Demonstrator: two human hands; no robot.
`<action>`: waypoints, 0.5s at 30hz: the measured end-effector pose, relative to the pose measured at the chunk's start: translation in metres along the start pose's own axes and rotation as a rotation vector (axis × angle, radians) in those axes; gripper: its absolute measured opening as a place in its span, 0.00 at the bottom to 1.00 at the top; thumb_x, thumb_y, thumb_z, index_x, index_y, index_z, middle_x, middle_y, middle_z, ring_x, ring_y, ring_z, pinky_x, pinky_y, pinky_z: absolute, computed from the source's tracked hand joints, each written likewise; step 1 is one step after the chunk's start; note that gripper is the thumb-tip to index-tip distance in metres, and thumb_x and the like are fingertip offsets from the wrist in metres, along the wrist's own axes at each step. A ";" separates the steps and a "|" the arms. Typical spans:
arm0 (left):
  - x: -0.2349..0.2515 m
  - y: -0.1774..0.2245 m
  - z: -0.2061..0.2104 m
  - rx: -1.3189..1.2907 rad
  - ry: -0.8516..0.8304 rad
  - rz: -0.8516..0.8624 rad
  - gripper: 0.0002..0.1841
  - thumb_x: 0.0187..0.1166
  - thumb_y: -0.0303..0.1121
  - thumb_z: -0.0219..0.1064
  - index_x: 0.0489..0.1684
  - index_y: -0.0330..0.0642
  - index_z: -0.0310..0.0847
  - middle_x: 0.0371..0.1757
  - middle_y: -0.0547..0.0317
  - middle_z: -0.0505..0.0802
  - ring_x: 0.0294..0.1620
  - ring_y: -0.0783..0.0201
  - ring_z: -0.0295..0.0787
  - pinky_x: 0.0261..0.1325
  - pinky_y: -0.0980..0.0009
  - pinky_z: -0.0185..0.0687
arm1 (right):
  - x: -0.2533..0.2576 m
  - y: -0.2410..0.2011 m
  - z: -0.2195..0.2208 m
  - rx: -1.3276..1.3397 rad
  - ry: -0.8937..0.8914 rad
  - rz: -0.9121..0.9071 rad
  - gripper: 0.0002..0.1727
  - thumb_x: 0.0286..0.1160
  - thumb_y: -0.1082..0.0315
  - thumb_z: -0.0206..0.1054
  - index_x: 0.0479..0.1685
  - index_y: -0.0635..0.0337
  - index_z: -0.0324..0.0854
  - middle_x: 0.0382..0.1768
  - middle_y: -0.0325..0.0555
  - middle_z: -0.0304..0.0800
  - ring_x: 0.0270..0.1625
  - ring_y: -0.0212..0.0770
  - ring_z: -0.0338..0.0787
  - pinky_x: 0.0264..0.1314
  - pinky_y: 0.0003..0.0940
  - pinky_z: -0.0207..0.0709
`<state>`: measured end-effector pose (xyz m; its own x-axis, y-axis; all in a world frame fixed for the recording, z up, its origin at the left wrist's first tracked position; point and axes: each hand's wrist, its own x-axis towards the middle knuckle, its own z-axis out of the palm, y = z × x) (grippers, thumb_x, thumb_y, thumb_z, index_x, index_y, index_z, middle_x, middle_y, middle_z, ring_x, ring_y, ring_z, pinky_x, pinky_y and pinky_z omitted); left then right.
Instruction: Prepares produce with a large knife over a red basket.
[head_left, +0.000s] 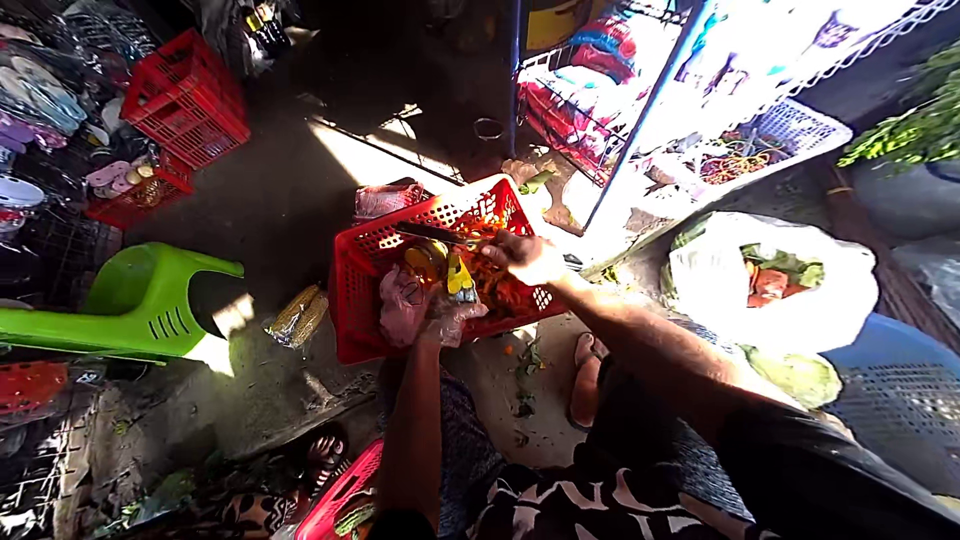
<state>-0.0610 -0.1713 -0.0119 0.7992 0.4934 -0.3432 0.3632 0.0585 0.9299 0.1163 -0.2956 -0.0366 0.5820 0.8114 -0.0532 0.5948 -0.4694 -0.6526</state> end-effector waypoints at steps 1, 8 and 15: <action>0.000 0.002 -0.001 0.025 0.022 0.013 0.34 0.60 0.18 0.77 0.70 0.29 0.68 0.52 0.52 0.88 0.51 0.71 0.86 0.56 0.73 0.85 | -0.002 -0.003 -0.001 0.005 0.025 -0.018 0.29 0.85 0.35 0.55 0.64 0.48 0.83 0.35 0.55 0.93 0.42 0.64 0.93 0.45 0.73 0.79; 0.006 0.002 -0.002 0.167 0.015 0.035 0.34 0.60 0.19 0.78 0.70 0.27 0.70 0.54 0.50 0.88 0.53 0.71 0.86 0.59 0.73 0.83 | -0.017 -0.015 0.012 0.087 0.017 -0.105 0.29 0.85 0.38 0.59 0.63 0.53 0.86 0.35 0.57 0.93 0.41 0.63 0.93 0.44 0.72 0.79; 0.015 0.000 -0.004 -0.177 0.123 0.177 0.19 0.89 0.36 0.52 0.69 0.32 0.73 0.54 0.51 0.87 0.53 0.67 0.84 0.61 0.66 0.82 | -0.011 -0.010 -0.002 0.102 0.031 0.040 0.29 0.85 0.36 0.57 0.65 0.48 0.83 0.29 0.55 0.90 0.34 0.62 0.90 0.41 0.72 0.79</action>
<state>-0.0510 -0.1605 -0.0167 0.7745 0.6107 -0.1648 0.1254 0.1072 0.9863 0.1051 -0.2999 -0.0277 0.6218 0.7810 -0.0581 0.5121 -0.4616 -0.7243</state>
